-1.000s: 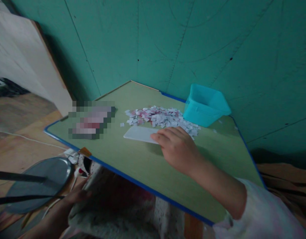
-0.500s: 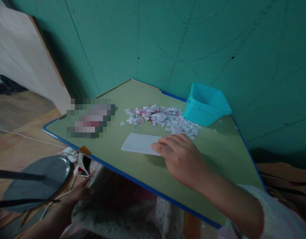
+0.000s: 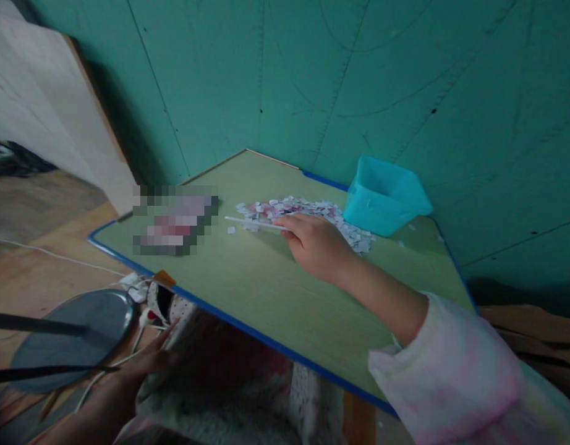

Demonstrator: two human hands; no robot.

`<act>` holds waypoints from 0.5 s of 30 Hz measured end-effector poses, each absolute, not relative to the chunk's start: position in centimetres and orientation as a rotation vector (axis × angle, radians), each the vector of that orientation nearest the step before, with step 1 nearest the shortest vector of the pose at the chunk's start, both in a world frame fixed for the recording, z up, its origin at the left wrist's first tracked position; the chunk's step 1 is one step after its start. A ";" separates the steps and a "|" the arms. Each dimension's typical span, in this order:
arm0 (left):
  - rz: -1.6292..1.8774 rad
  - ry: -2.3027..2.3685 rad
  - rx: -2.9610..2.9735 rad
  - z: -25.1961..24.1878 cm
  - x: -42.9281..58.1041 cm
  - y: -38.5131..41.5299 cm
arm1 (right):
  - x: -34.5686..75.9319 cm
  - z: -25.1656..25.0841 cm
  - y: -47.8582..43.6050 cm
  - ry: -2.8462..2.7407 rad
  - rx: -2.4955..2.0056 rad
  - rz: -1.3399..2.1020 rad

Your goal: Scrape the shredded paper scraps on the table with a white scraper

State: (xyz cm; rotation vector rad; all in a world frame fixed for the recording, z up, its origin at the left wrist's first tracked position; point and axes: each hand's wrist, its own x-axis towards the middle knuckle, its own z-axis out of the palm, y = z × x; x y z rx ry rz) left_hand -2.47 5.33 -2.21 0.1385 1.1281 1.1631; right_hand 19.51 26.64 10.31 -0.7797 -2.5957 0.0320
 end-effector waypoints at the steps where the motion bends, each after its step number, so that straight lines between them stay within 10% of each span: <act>1: 1.168 1.122 0.153 -2.3 -2.4 5.2 | 19.2 10.2 27.0 -2.592 -0.794 0.040; 15: 1.185 1.196 0.147 -3.1 -2.0 5.7 | 18.5 11.0 27.2 -2.464 -0.906 0.285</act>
